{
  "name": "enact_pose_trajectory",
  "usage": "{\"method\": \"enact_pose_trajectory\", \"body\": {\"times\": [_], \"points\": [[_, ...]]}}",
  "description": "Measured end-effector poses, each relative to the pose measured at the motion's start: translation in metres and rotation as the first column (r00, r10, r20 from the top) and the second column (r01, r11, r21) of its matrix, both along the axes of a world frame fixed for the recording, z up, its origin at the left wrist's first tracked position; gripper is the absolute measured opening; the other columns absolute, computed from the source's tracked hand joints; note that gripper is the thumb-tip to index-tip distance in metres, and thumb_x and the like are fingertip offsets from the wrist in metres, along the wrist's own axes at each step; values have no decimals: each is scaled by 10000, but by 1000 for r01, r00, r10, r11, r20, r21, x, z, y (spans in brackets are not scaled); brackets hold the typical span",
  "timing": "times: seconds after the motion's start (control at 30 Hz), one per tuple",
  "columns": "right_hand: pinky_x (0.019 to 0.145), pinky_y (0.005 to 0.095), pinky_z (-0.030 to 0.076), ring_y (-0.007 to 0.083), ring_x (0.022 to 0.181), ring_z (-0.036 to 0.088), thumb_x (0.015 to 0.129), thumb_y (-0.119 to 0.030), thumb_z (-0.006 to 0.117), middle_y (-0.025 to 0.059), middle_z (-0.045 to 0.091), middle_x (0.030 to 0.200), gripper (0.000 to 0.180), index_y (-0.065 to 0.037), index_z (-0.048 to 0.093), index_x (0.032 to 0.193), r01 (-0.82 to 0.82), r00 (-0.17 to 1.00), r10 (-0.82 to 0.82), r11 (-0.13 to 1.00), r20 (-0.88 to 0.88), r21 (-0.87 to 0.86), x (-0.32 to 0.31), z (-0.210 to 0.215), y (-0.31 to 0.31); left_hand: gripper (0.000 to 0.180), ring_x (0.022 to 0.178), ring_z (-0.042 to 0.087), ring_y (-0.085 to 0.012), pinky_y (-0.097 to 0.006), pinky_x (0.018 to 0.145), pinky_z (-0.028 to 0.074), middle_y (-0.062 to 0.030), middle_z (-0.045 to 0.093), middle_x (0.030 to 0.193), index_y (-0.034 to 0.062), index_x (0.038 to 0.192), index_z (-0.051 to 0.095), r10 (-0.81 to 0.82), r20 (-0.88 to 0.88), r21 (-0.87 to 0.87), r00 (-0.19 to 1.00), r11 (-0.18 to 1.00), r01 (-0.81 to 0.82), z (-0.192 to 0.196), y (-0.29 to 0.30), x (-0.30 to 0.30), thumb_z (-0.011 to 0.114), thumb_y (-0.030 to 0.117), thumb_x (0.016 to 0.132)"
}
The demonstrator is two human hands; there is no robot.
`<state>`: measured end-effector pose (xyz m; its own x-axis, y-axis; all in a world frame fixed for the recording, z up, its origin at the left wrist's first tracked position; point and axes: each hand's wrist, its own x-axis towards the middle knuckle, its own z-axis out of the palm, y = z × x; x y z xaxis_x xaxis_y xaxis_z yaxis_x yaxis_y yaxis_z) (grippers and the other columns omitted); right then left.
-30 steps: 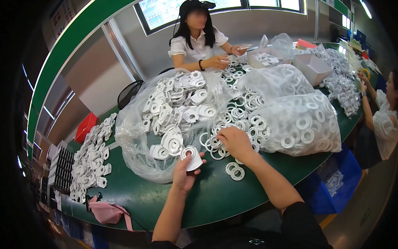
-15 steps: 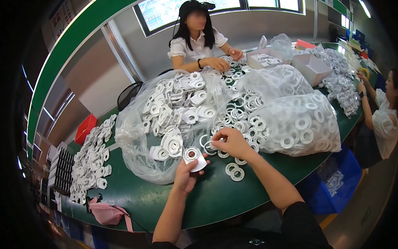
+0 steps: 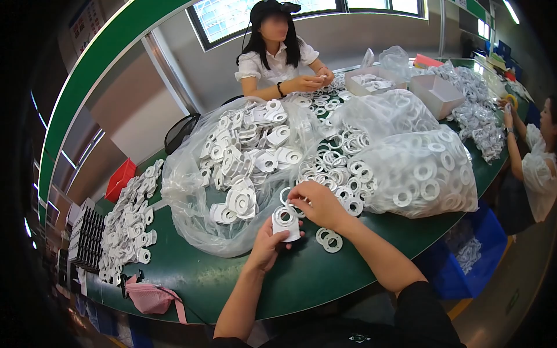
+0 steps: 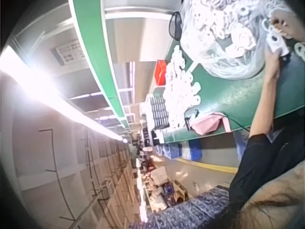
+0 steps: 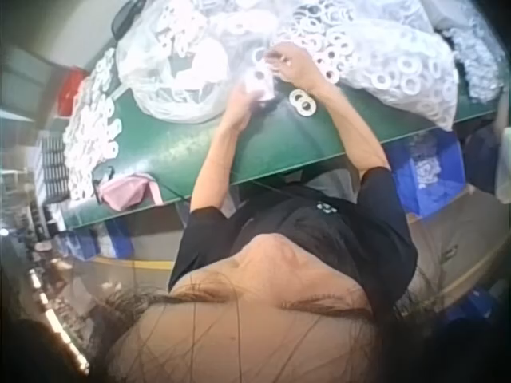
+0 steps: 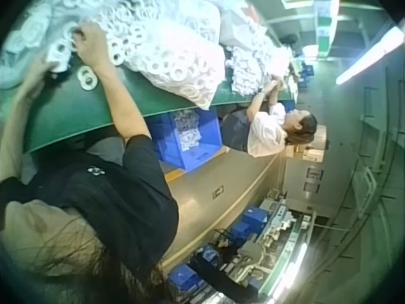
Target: Picking up and inspecting or assembling small white circular plastic components at a factory workbench.
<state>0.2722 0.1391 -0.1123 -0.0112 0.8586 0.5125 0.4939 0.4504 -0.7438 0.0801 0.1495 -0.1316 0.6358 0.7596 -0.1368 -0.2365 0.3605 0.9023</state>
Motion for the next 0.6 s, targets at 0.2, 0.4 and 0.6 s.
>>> {"method": "enact_pose_trajectory", "body": {"times": [0.2,0.4,0.6], "points": [[659,340,484,262,775,603,812,-82,641,88,597,857,96,-37,618,893,-72,964,31,987,264,146,-7,-1,-3,475,922,663,-212,-201,555,468,-128,621,1104,33,1272,404,-72,-49,36,996,997,74,1,-1,2,558,17,823],[675,340,495,272,799,605,797,-71,631,91,589,874,102,-42,616,894,-133,934,56,971,353,198,-5,-8,0,459,906,667,-202,-189,536,456,-108,619,1085,19,1262,410,-107,-78,33,991,993,109,4,-4,3,555,20,827],[707,342,498,271,846,599,764,-57,640,89,583,917,153,-52,622,915,-193,890,84,960,448,202,-3,-4,-2,408,891,667,-197,-183,517,445,-110,617,1088,16,1256,414,-133,-87,39,987,990,137,4,-3,0,529,60,866]]}}
